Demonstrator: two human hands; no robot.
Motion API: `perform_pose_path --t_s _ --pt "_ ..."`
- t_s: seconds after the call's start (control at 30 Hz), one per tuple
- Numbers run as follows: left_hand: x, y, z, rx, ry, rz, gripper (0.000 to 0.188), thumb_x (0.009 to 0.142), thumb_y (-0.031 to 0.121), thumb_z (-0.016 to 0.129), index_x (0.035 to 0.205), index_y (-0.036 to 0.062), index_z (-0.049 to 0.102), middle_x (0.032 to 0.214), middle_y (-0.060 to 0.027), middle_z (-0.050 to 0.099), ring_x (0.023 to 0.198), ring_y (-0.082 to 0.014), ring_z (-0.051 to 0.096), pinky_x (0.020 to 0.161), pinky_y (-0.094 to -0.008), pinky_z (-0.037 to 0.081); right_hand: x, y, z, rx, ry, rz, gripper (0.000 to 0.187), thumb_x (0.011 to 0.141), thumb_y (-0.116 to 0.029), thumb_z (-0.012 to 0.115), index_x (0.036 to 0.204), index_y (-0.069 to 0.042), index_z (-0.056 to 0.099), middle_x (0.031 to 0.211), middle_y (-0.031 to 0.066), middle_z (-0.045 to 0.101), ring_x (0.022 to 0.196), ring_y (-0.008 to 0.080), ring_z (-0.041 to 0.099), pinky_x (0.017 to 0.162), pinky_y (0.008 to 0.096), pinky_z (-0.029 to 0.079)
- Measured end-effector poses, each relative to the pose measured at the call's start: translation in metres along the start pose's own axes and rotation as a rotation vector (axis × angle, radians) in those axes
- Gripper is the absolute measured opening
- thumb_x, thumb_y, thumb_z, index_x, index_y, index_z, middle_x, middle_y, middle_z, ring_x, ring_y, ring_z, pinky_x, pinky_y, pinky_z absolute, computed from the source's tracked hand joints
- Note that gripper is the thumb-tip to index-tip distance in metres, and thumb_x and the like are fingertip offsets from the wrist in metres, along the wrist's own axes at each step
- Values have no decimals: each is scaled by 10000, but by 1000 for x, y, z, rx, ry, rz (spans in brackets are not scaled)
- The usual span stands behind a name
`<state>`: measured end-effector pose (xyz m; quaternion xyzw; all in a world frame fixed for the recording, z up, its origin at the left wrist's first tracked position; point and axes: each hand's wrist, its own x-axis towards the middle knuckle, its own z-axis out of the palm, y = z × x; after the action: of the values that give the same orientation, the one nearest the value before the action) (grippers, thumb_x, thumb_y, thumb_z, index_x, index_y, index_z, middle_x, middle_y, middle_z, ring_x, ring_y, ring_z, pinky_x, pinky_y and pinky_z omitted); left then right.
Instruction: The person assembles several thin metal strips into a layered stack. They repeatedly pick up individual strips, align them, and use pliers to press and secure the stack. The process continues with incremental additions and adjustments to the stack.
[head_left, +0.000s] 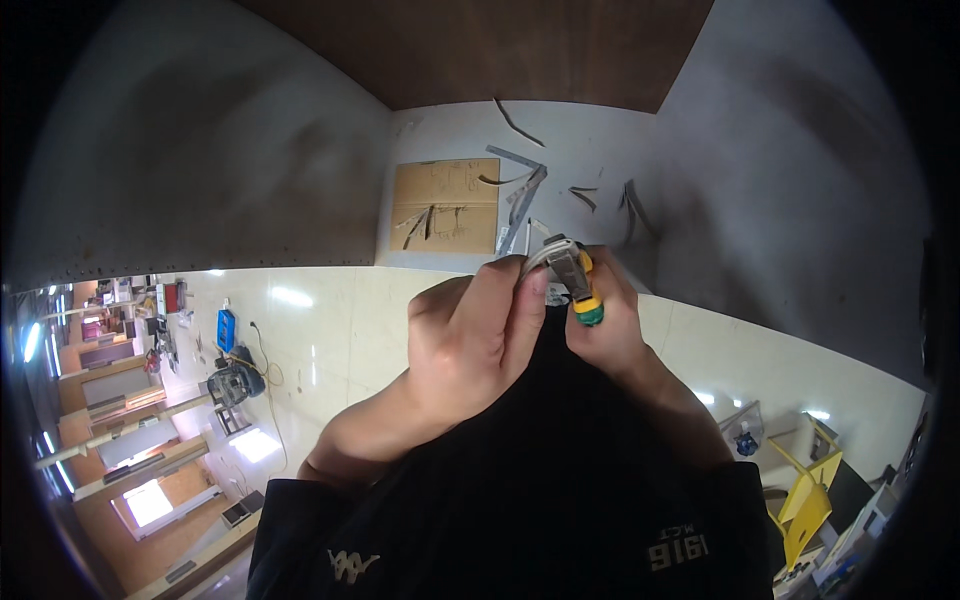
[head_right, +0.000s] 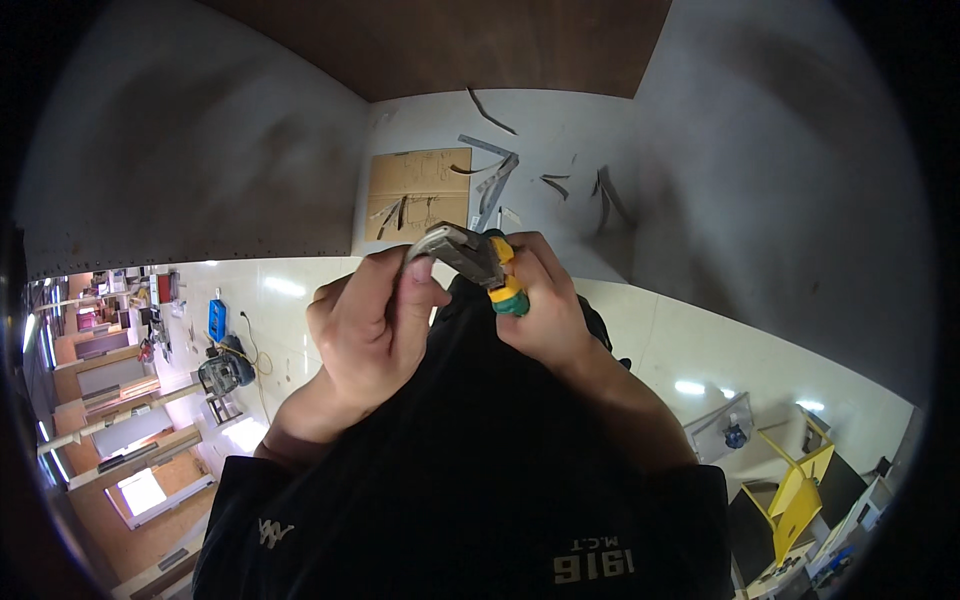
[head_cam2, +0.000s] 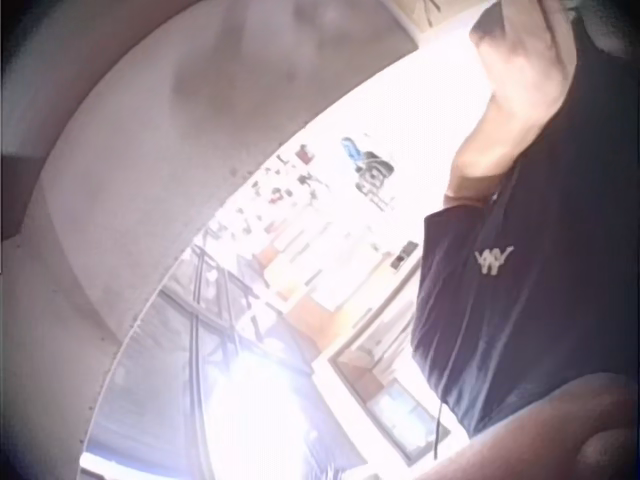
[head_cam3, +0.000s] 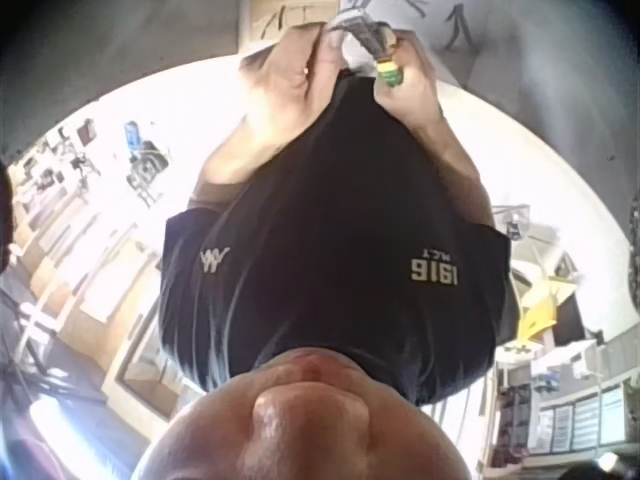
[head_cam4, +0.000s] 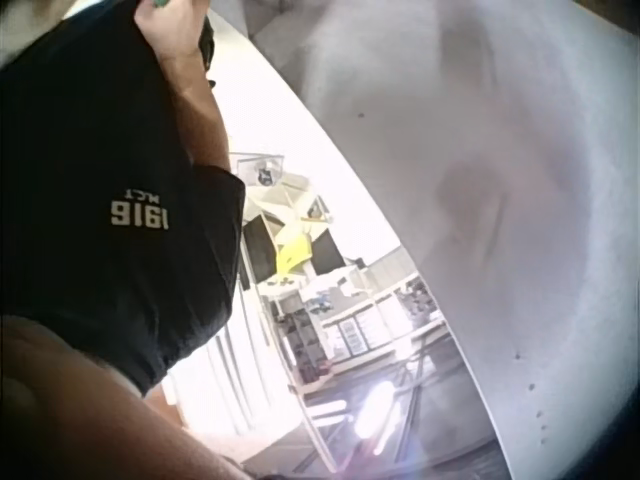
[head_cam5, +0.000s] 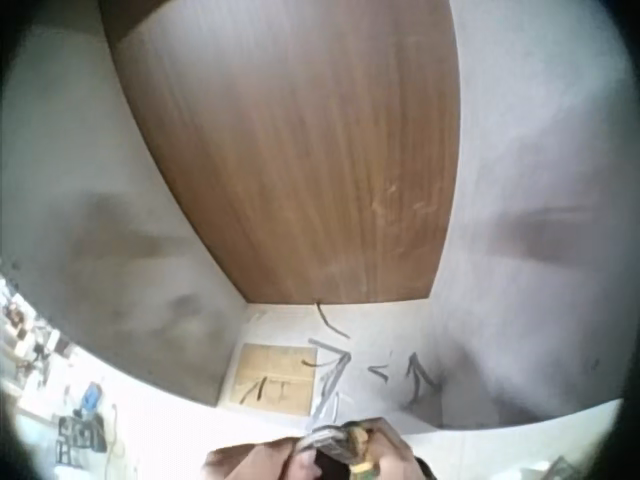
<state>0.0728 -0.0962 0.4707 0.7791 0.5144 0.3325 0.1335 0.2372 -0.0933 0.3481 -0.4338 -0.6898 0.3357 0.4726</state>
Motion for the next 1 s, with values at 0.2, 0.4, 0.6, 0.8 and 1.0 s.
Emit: perform_pose_path --t_s 0.2,0.4,0.6,0.8,1.0 --pt "-2 15 -18 -197 -6 255 258 770 13 740 957 -108 611 690 -136 608 503 -221 579 469 -303 479 5 -13 -7 175 -79 -110 289 720 -29 729 967 -12 580 1174 148 565 1020 267 609 819 340 505" --pt "-2 17 -17 -222 3 366 360 714 29 779 991 -124 608 751 -137 639 517 -184 579 471 -282 476 5 -24 -14 390 -152 5 283 739 -27 749 979 -2 601 1285 172 530 1150 285 572 1062 446 387" --pt "-4 15 -14 -220 20 451 409 669 24 794 1005 -122 611 758 -126 640 522 -168 581 479 -263 477 2 -2 -12 395 -160 -186 274 710 -60 778 854 -13 550 1228 173 557 1080 295 595 948 411 470" --pt "-1 15 -12 -343 0 375 247 824 96 726 938 -79 594 738 -167 664 513 -203 599 457 -273 469 -4 11 -12 318 -108 -286 269 734 -50 741 837 -9 496 1119 193 569 860 265 623 718 339 521" --pt "-4 9 -15 -301 24 228 267 769 91 775 922 -66 623 712 -111 617 532 -194 582 464 -288 475 -10 -6 -14 131 -115 -138 225 763 -30 719 888 15 538 1139 191 556 904 274 623 752 335 523"
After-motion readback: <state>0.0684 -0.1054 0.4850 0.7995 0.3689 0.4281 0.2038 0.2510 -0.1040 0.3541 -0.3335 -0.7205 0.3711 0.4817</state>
